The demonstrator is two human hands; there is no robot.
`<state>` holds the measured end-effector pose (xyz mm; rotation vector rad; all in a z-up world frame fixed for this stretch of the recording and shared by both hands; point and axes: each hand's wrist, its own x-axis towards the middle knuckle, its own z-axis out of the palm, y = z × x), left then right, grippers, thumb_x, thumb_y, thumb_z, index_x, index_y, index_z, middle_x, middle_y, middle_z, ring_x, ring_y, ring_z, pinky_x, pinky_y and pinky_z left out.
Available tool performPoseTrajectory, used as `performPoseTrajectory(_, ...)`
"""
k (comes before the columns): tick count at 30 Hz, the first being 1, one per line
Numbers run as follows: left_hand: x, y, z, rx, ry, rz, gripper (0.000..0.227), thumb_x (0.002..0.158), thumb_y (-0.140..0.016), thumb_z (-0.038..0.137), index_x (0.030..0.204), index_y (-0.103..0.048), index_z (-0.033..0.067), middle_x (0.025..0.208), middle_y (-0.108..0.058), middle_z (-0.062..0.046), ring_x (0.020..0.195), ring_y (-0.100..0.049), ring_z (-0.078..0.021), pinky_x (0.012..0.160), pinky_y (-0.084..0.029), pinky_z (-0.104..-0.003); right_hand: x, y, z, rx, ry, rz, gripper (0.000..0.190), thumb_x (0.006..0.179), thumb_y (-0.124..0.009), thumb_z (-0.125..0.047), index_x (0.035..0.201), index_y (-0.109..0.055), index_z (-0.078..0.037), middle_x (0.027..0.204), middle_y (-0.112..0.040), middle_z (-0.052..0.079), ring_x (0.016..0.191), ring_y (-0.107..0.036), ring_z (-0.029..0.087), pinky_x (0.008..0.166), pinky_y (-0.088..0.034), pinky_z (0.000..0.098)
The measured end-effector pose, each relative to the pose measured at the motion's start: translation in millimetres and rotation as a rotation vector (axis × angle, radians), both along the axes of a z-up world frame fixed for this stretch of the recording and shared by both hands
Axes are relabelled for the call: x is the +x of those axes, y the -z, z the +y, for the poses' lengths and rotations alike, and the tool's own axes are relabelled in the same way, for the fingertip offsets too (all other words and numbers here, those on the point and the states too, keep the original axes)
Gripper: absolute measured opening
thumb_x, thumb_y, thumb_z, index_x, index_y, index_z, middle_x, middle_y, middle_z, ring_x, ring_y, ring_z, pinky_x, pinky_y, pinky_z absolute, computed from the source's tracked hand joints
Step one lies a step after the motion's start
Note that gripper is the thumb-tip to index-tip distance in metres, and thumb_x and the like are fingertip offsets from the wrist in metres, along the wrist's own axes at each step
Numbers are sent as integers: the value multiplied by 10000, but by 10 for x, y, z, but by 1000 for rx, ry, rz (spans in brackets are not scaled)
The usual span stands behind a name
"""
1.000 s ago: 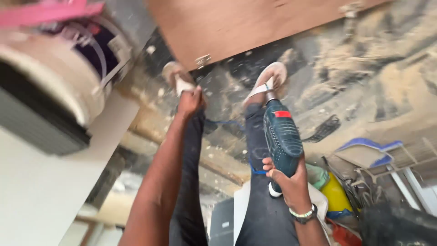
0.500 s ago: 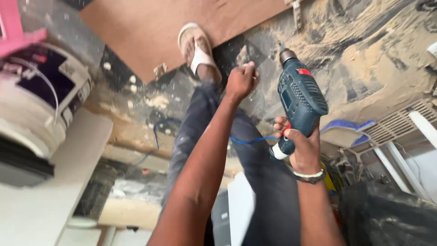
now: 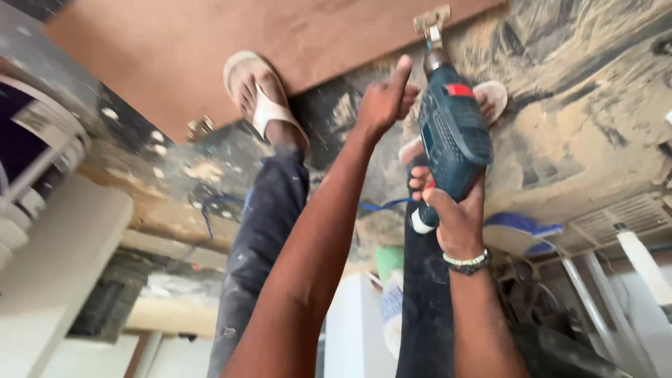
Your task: Fitting and marking positions for cabinet hinges on a wooden panel.
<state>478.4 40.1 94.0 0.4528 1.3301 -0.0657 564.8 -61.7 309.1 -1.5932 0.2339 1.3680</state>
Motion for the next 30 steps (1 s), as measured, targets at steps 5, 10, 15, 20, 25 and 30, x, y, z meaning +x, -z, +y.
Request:
performPoseTrajectory(5, 602, 80, -9, -218, -122, -92, 827, 895, -383, 772, 913, -782, 48, 707, -689, -70, 555, -554, -144, 479, -405, -285, 354, 213, 39, -80, -158, -34, 685, 823, -651, 53, 1450, -384, -16, 1130, -695, 174, 953, -718, 220, 820, -620, 352)
performPoseTrajectory(10, 676, -4, -240, -414, -612, -359, 775, 934, -498, 720, 1081, -652, -25, 918, -731, -155, 787, -737, -222, 775, -631, -369, 460, 221, -68, -119, -376, -90, 746, 812, -662, 121, 1462, -322, -15, 1138, -694, 176, 973, -723, 212, 849, -613, 334)
performPoseTrajectory(15, 657, -1, -226, -402, -652, -335, 759, 958, -473, 733, 1020, -650, -2, 851, -711, -147, 691, -725, -213, 674, -632, -363, 501, 236, 86, -106, -400, -79, 817, 818, -643, 113, 1531, -267, -20, 1147, -690, 172, 977, -715, 181, 853, -610, 314)
performPoseTrajectory(20, 661, -10, -207, -374, -633, -368, 787, 955, -453, 743, 1007, -654, -16, 827, -711, -139, 668, -725, -200, 654, -631, -344, 537, 216, 155, -112, -433, -120, 911, 796, -628, 117, 1586, -195, -14, 1187, -653, 150, 992, -713, 168, 852, -615, 310)
performPoseTrajectory(25, 673, -81, -129, -350, -623, -297, 724, 960, -480, 711, 1041, -645, 10, 844, -700, -121, 696, -719, -186, 660, -631, -337, 567, 215, 222, -87, -434, -126, 921, 783, -616, 131, 1587, -189, -7, 1277, -606, 154, 1031, -717, 177, 864, -630, 315)
performPoseTrajectory(30, 680, -89, -119, -368, -632, -299, 738, 954, -496, 715, 1029, -644, -3, 835, -700, -133, 671, -718, -196, 638, -631, -338, 581, 183, 272, -93, -439, -120, 964, 775, -609, 135, 1614, -161, -19, 1272, -600, 160, 1018, -709, 171, 859, -621, 313)
